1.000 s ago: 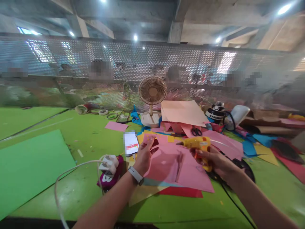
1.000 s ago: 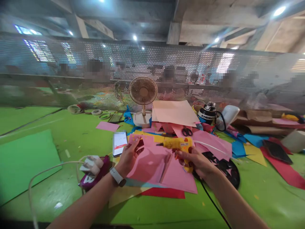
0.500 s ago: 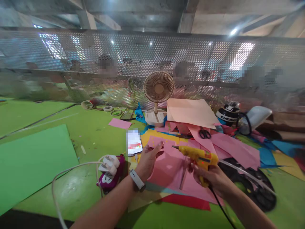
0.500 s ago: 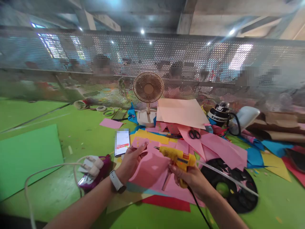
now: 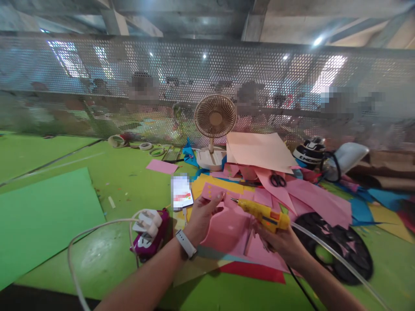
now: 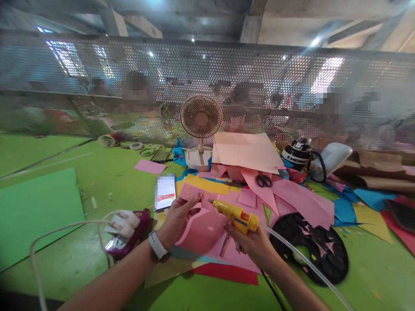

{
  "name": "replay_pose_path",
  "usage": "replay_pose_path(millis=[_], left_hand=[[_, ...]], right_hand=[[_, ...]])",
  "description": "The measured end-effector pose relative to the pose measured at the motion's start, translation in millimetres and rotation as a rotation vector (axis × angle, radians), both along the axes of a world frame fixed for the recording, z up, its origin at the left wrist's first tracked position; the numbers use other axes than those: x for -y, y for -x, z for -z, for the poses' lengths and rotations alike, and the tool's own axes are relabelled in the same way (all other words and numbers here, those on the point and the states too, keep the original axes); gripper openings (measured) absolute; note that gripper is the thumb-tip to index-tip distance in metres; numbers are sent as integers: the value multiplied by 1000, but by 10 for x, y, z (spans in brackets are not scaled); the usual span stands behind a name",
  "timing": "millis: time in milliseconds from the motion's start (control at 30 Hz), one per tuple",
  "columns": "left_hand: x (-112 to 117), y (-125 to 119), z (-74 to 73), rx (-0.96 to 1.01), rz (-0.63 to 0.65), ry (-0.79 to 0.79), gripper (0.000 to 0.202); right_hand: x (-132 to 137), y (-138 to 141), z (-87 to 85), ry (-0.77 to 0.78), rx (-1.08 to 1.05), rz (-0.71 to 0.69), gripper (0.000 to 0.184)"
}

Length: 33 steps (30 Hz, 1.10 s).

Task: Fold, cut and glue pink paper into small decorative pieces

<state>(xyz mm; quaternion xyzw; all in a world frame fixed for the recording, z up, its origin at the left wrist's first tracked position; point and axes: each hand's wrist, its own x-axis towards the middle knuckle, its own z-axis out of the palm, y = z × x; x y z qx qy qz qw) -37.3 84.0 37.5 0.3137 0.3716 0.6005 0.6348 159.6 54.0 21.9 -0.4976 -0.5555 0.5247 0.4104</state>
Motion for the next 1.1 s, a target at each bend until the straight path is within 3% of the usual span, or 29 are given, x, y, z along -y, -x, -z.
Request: replay_pose_path(millis=[167, 467, 1100], left_hand=[[2, -5, 21, -7, 14, -17, 18], [-9, -6, 48, 7, 22, -29, 18], [-18, -21, 62, 47, 22, -42, 19]], right_hand=[[17, 25, -47, -4, 2, 9, 40], [-54, -33, 57, -7, 54, -19, 39], [-48, -30, 51, 1, 93, -2, 37]])
